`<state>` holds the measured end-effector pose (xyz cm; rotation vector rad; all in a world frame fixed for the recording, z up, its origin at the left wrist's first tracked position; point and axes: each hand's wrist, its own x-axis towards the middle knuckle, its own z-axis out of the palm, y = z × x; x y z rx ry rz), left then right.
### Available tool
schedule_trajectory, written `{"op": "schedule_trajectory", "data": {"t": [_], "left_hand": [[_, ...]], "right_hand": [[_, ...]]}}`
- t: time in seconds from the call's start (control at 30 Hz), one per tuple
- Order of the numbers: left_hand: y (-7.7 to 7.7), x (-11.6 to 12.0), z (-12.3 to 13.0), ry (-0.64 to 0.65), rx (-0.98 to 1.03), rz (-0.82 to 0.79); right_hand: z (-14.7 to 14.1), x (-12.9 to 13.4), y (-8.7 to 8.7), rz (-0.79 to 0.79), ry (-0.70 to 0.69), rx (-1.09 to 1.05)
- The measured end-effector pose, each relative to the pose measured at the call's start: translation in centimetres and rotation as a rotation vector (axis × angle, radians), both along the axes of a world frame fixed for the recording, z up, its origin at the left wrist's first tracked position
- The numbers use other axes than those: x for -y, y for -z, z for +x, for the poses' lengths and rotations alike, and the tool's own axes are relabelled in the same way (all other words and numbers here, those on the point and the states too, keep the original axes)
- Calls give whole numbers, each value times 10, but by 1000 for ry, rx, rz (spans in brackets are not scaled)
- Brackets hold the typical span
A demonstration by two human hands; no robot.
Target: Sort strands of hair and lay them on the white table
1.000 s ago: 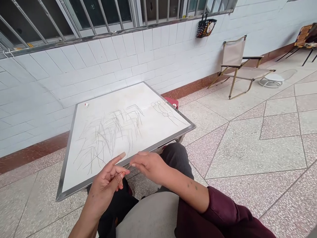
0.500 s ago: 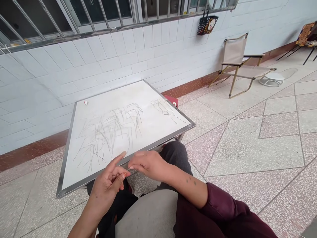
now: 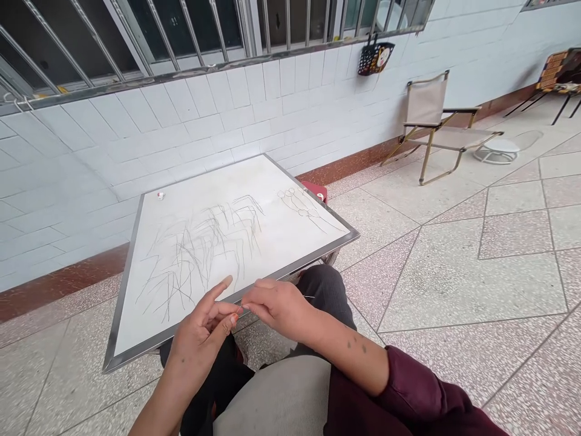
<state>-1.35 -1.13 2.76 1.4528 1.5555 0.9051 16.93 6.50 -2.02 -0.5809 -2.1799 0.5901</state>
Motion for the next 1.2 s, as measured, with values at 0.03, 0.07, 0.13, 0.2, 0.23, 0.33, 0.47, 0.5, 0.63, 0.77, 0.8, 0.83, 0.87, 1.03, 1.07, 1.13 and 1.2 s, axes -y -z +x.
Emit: {"op": "schedule_trajectory", "data": {"t": [0.03, 0.07, 0.13, 0.2, 0.23, 0.33, 0.47, 0.5, 0.63, 0.77, 0.8, 0.83, 0.87, 1.03, 1.07, 1.13, 1.2], "left_hand": [[1, -2, 1, -19, 24, 8], [3, -3, 3, -40, 41, 14], [6, -5, 5, -82, 52, 35], [7, -5, 7, -103, 30, 66], [6, -5, 9, -110, 11, 82], [5, -4, 14, -141, -47, 122], [3, -6, 20, -187, -80, 123], [3, -7, 20, -195, -72, 114], [3, -12, 15, -213, -15, 79], [3, -15, 10, -208, 33, 79], [3, -15, 10, -212, 46, 85], [3, -15, 11, -221, 54, 92], [3, -15, 12, -232, 57, 99], [4, -14, 16, -288, 87, 131], [5, -14, 16, -296, 96, 135], [7, -15, 14, -304, 98, 135], [8, -16, 12, -313, 102, 129]], "right_hand": [[-1, 1, 0, 8, 18, -3], [-2, 3, 0, 16, 41, -7], [-4, 5, 1, 23, 97, -18], [-7, 7, 3, 21, 141, -21], [-8, 8, 4, 18, 157, -20], [-14, 12, 9, 6, 207, -13], [-21, 15, 17, -33, 294, -4], [-21, 15, 17, -52, 293, -3], [-20, 15, 15, -173, 201, -30], [-19, 18, 10, -371, 138, -95], [-19, 18, 10, -429, 119, -113], [-19, 19, 10, -478, 100, -132], [-19, 20, 10, -514, 80, -155], [-26, 21, 17, -690, 24, -325], [-28, 21, 19, -745, 17, -357], [-32, 22, 20, -826, 10, -403], [-35, 23, 21, -846, 13, -415]]}}
